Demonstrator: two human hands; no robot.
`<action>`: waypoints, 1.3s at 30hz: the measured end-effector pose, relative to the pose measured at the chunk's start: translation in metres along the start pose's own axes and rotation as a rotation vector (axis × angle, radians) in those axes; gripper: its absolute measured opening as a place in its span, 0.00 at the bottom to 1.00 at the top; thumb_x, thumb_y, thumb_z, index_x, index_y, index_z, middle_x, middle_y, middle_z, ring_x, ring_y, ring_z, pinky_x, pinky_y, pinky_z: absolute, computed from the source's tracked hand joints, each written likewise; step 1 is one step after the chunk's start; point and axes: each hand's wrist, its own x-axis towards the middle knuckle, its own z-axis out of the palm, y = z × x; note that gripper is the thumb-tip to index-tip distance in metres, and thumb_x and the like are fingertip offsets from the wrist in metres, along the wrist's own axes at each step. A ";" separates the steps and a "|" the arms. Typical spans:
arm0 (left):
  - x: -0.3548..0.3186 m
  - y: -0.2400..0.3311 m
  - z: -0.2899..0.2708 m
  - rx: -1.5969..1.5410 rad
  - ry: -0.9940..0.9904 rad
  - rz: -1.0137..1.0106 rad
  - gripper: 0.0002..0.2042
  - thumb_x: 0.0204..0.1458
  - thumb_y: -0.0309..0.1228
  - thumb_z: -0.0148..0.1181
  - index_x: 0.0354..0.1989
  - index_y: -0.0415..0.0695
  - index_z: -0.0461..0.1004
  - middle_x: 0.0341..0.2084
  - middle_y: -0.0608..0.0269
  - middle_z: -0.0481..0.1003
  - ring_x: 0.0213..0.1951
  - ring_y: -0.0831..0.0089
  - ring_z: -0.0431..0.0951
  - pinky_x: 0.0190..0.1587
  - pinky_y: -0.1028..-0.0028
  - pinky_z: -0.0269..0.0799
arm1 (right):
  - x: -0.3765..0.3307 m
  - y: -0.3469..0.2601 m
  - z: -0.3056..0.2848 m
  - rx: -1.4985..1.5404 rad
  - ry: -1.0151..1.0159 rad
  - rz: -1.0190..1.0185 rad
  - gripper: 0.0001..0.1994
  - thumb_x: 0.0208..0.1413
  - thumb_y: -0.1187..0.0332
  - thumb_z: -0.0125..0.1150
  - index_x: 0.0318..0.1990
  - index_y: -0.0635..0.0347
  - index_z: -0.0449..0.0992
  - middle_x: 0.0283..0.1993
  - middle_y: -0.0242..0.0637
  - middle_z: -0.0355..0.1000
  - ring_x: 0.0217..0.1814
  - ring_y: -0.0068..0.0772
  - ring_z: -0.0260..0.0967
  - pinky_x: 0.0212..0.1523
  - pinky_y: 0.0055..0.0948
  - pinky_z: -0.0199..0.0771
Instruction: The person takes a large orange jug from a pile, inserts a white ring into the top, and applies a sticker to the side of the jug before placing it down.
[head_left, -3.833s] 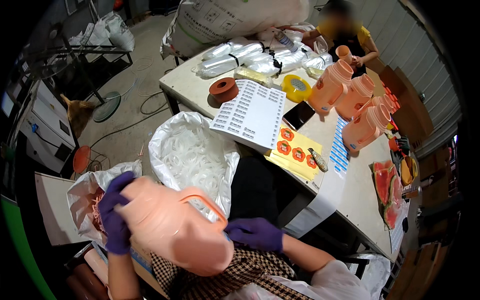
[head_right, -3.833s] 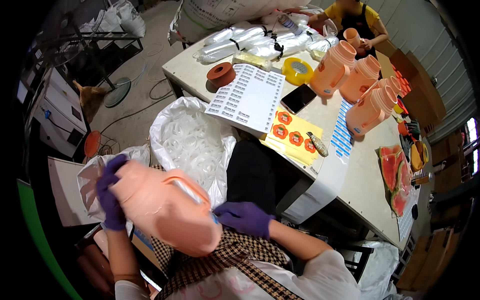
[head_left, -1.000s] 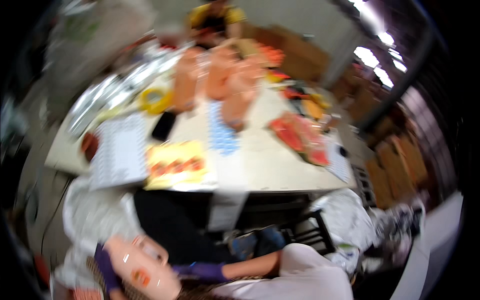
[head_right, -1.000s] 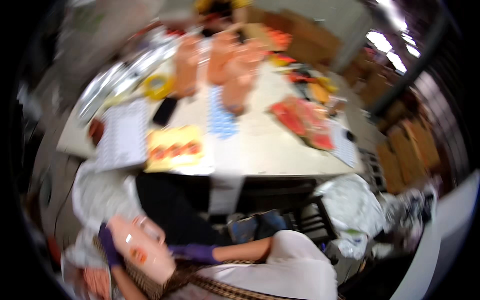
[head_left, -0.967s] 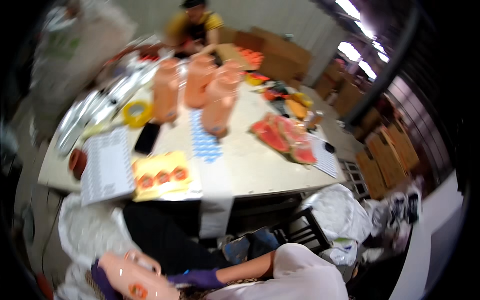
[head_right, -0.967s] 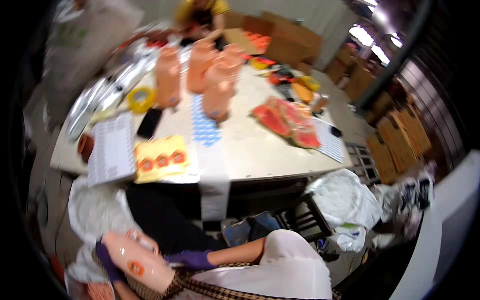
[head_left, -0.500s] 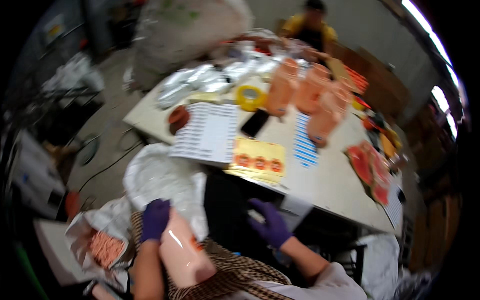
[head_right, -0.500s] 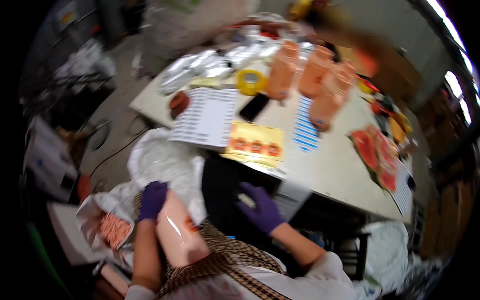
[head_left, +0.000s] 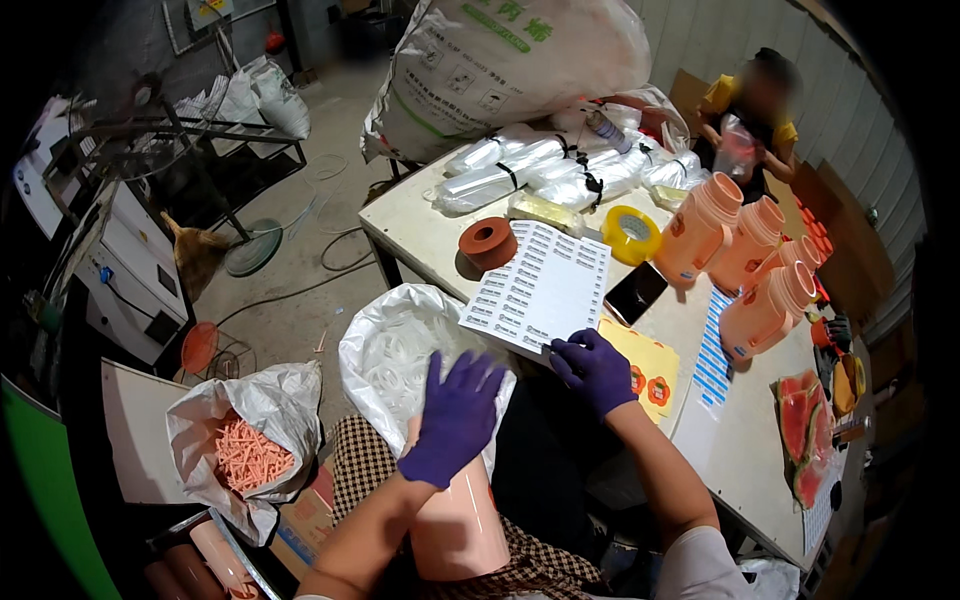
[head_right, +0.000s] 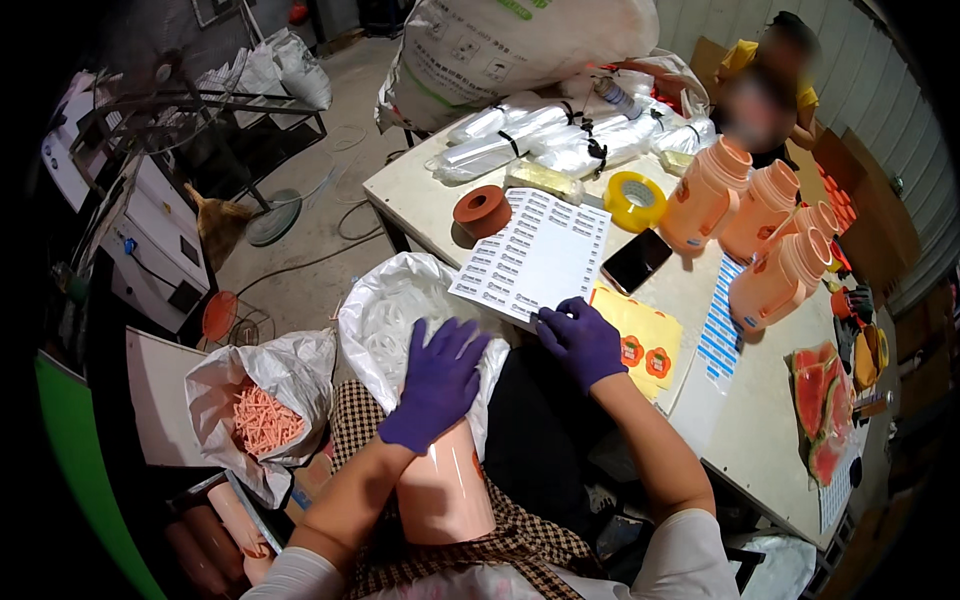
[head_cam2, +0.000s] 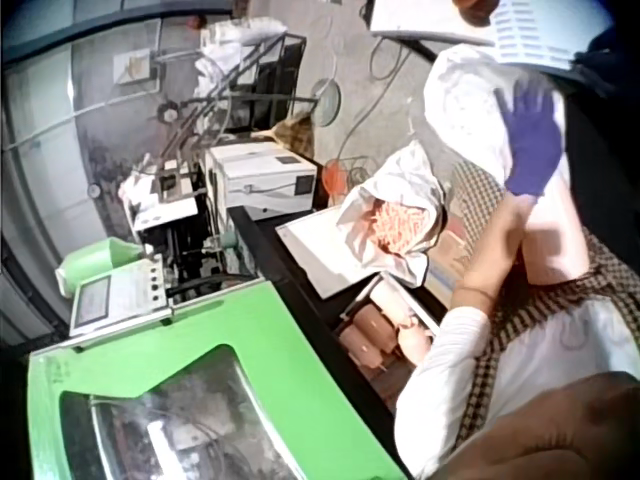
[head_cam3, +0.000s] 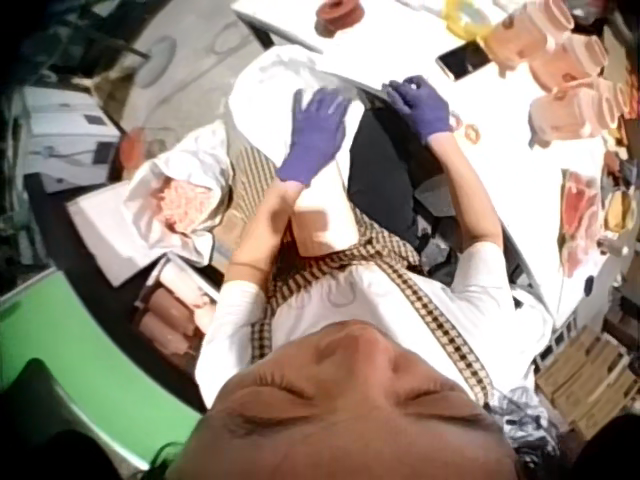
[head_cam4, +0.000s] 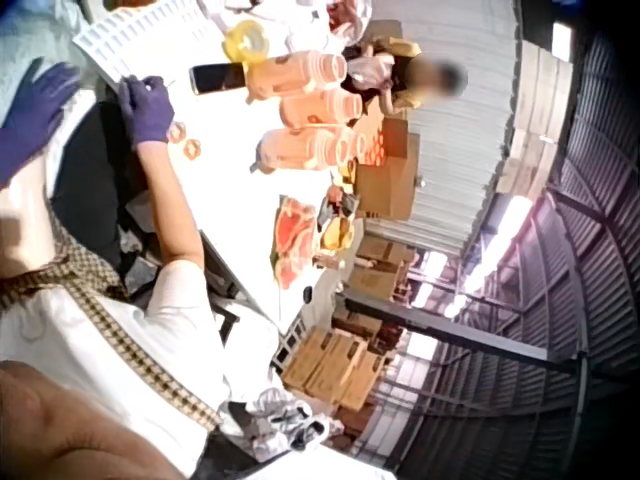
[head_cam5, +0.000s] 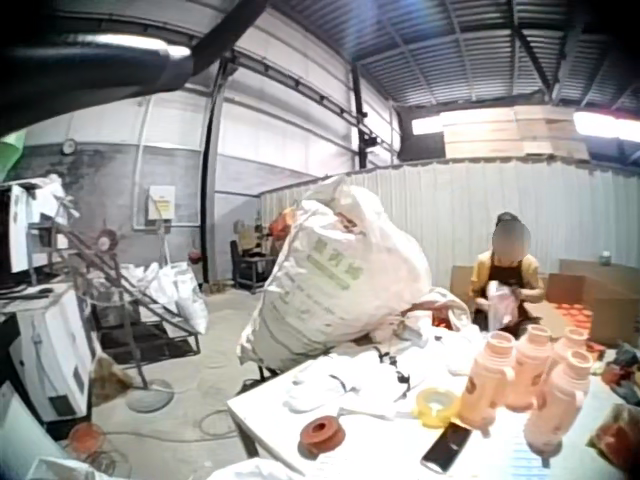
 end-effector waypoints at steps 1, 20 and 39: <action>0.015 0.000 0.004 -0.001 -0.005 -0.005 0.25 0.51 0.34 0.59 0.61 0.50 0.71 0.59 0.62 0.72 0.63 0.63 0.67 0.69 0.47 0.47 | 0.002 0.000 0.003 0.035 0.021 0.031 0.11 0.58 0.56 0.64 0.44 0.44 0.85 0.39 0.34 0.76 0.37 0.39 0.76 0.35 0.36 0.78; 0.080 -0.055 0.003 -0.466 0.501 -0.440 0.10 0.54 0.34 0.58 0.36 0.42 0.82 0.31 0.49 0.81 0.33 0.51 0.81 0.39 0.61 0.77 | 0.033 0.062 0.011 1.288 0.171 0.612 0.20 0.68 0.68 0.51 0.65 0.59 0.68 0.37 0.27 0.69 0.31 0.17 0.64 0.34 0.17 0.69; -0.087 -0.014 -0.047 -1.084 -0.077 -0.269 0.19 0.59 0.26 0.48 0.60 0.37 0.67 0.60 0.52 0.64 0.66 0.59 0.61 0.70 0.63 0.51 | -0.145 -0.115 -0.010 0.067 0.102 -0.512 0.25 0.44 0.64 0.72 0.54 0.30 0.80 0.40 0.28 0.68 0.29 0.28 0.64 0.26 0.27 0.66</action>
